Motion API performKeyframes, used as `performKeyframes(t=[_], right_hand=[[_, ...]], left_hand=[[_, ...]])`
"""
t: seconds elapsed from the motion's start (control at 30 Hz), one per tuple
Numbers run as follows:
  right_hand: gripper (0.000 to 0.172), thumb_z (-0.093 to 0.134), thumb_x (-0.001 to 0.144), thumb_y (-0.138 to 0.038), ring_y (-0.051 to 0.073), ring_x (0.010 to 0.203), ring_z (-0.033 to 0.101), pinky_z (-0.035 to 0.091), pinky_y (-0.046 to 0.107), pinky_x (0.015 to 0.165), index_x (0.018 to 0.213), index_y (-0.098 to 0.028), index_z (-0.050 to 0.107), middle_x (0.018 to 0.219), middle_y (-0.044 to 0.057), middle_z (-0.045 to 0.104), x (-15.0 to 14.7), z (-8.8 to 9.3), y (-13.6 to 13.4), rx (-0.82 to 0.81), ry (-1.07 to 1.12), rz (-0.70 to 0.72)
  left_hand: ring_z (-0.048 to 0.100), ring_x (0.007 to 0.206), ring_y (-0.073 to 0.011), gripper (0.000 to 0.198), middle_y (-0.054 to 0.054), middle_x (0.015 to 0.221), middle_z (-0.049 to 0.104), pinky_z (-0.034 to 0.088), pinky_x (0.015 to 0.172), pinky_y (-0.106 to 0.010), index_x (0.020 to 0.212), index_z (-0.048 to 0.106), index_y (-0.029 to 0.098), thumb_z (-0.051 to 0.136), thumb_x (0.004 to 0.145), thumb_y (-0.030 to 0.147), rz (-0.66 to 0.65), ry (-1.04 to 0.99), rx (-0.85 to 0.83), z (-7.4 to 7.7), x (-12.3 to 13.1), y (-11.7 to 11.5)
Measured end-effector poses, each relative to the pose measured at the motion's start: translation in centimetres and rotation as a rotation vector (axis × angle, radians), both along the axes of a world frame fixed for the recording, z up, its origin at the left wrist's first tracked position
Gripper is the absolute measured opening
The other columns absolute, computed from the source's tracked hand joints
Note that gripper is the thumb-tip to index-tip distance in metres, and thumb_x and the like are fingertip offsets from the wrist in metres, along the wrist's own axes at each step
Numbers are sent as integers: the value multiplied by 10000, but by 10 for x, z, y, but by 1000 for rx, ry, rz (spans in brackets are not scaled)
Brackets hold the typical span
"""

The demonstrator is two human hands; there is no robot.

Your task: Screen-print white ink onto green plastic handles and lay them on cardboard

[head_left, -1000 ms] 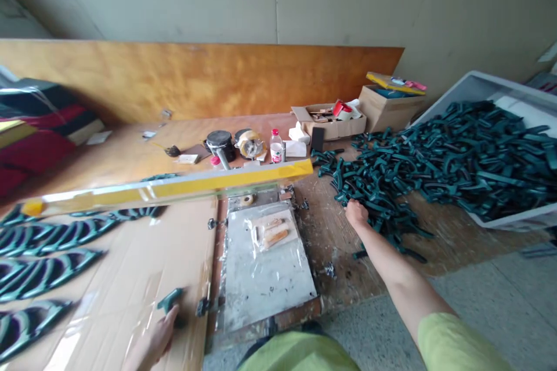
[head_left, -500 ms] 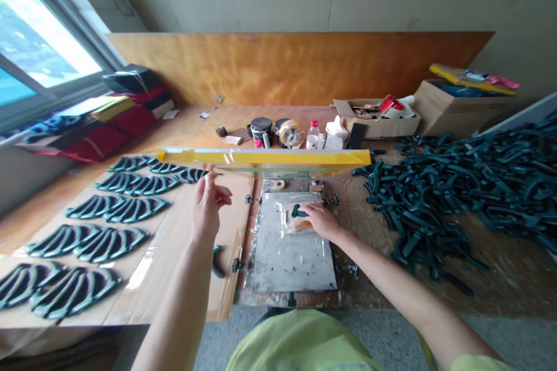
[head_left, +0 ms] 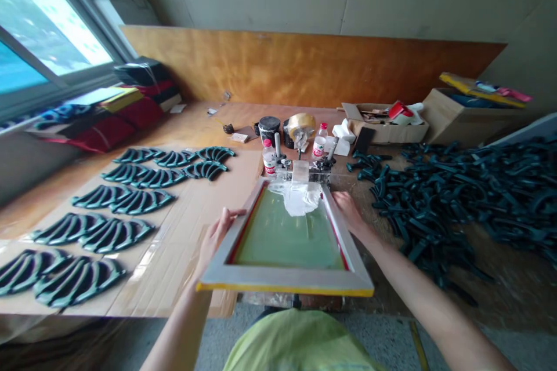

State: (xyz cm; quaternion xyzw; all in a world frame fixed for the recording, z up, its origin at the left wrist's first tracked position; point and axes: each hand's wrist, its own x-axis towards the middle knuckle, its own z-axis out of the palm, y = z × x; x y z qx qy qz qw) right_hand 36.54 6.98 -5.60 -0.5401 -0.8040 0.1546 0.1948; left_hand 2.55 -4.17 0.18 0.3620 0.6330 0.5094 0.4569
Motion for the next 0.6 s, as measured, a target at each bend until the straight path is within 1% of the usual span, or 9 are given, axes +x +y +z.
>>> performKeyframes(t=[0.07, 0.1, 0.17, 0.2, 0.27, 0.33, 0.43, 0.53, 0.6], right_hand=[[308, 458, 929, -241, 263, 1092, 565, 424, 429, 981, 1179, -176, 628, 1153, 135, 629, 0, 17, 21, 72, 13, -78], [340, 515, 907, -243, 256, 1140, 544, 412, 413, 1009, 1230, -176, 595, 1230, 135, 591, -8, 25, 31, 112, 29, -69], [477, 640, 836, -236, 249, 1222, 487, 391, 384, 1047, 1296, -174, 534, 1326, 134, 514, -33, 35, 46, 174, 17, 11], [516, 680, 805, -221, 255, 1232, 473, 391, 382, 1047, 1293, -160, 526, 1328, 142, 501, -48, 38, 51, 185, -19, 57], [447, 695, 784, -187, 264, 1171, 509, 424, 378, 993, 1209, -136, 565, 1241, 151, 549, -74, 40, 56, 163, -129, 106], [283, 659, 802, -170, 259, 1047, 571, 459, 360, 901, 1078, -132, 614, 1090, 139, 623, -90, 37, 53, 92, -245, 131], [113, 593, 822, -143, 241, 925, 606, 463, 326, 808, 922, -152, 645, 931, 109, 674, -90, 28, 34, 20, -347, 202], [172, 531, 808, -66, 219, 924, 602, 446, 289, 756, 867, -175, 650, 904, 81, 686, -70, 23, 6, 61, -341, 369], [242, 505, 790, -19, 199, 911, 600, 430, 268, 720, 870, -192, 654, 892, 57, 689, -54, 26, -7, 71, -318, 492]], left_hand=[[634, 699, -180, 682, -44, 892, 701, 499, 595, -259, 1193, 641, 177, 631, 719, 668, -90, -30, -109, -28, -3, -16], [634, 690, -179, 755, -35, 871, 698, 498, 598, -260, 1283, 583, 189, 666, 694, 654, -110, -56, -134, -43, -3, -21], [622, 655, -169, 881, -8, 796, 678, 488, 590, -255, 1408, 458, 206, 686, 679, 644, -112, -67, -149, -72, -1, -26], [608, 633, -160, 900, 5, 761, 663, 475, 577, -245, 1434, 423, 211, 680, 687, 643, -104, -43, -150, -84, 0, -26], [578, 599, -141, 869, 17, 727, 640, 445, 546, -225, 1436, 424, 211, 656, 716, 638, -94, 19, -153, -102, 1, -25], [568, 595, -136, 821, 12, 738, 639, 432, 536, -219, 1421, 446, 208, 637, 742, 628, -108, 35, -158, -111, 0, -23], [590, 634, -150, 782, -5, 773, 657, 447, 560, -230, 1388, 478, 199, 635, 748, 621, -133, -2, -165, -114, -3, -23], [600, 661, -156, 748, -9, 781, 658, 454, 575, -234, 1370, 492, 201, 622, 762, 617, -138, -6, -181, -113, -4, -24], [608, 670, -160, 744, -10, 776, 654, 458, 579, -237, 1361, 503, 198, 624, 759, 618, -132, -5, -188, -113, -3, -24]])
